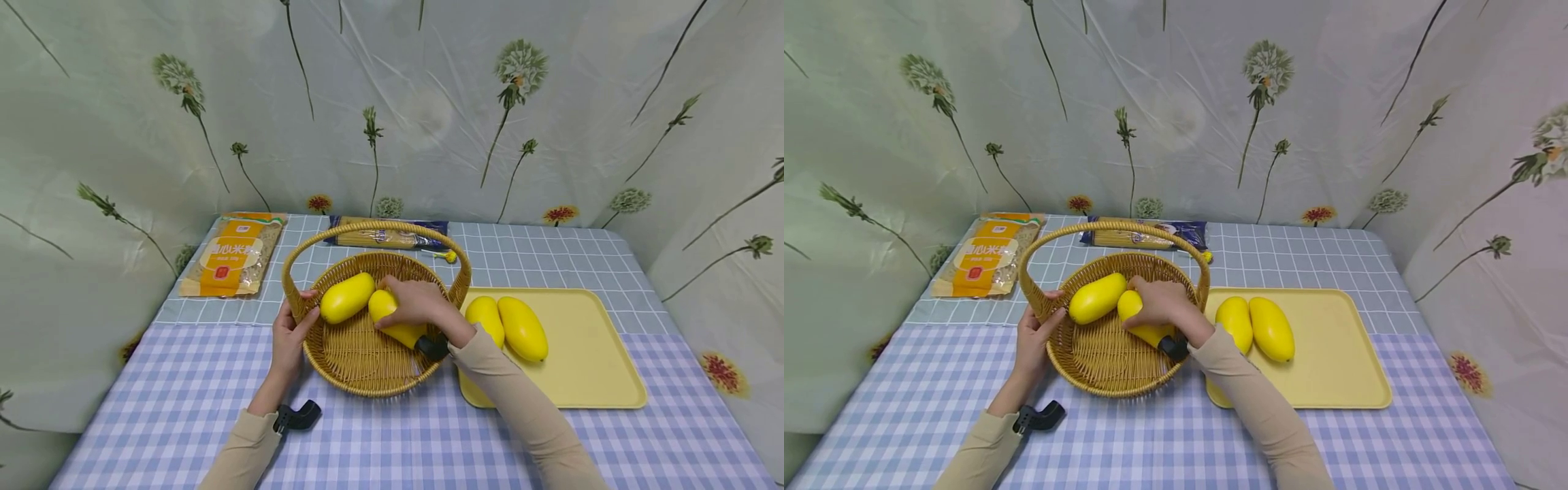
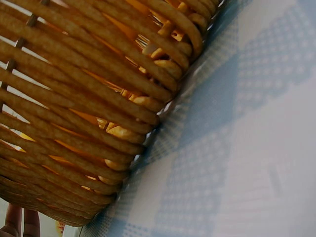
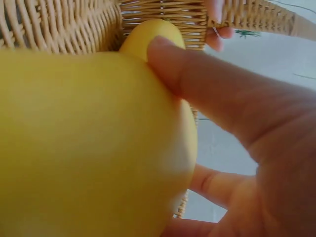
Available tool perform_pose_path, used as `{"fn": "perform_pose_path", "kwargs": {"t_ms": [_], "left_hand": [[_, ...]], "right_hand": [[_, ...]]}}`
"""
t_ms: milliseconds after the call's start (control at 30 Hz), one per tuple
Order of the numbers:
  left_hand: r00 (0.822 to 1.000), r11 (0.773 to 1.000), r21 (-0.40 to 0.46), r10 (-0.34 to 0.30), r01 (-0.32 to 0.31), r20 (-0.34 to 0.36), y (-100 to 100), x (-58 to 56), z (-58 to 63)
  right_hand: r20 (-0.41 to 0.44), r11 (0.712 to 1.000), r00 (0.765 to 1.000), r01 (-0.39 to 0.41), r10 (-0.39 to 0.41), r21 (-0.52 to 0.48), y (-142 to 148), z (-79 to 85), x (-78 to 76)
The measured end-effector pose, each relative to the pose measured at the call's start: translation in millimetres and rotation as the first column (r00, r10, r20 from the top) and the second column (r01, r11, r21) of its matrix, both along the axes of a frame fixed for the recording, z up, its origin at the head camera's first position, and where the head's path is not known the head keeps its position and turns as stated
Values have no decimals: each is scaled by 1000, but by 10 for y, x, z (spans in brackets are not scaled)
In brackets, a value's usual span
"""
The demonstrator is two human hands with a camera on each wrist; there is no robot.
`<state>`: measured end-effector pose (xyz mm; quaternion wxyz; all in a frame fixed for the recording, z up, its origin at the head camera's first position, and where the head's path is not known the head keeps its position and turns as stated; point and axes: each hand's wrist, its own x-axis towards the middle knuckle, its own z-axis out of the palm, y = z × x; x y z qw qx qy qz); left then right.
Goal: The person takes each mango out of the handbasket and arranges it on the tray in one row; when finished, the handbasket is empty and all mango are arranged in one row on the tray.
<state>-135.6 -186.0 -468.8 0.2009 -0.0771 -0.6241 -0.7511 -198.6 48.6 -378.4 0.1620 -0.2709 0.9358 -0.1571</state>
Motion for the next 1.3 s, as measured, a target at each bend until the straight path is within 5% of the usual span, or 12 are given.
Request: {"fn": "perform_pose_path", "kwargs": {"t_ms": [767,1300], "left_hand": [[1000,1000,5,-3,3,4,-2,3,-5],[1000,1000,-3,3,-3,7,-5,-5,-5]], "right_hand": [[-49,958,996,55,-71,-281,123,194,331],[-134,888,985,32,-105,-459,275,240,584]]}}
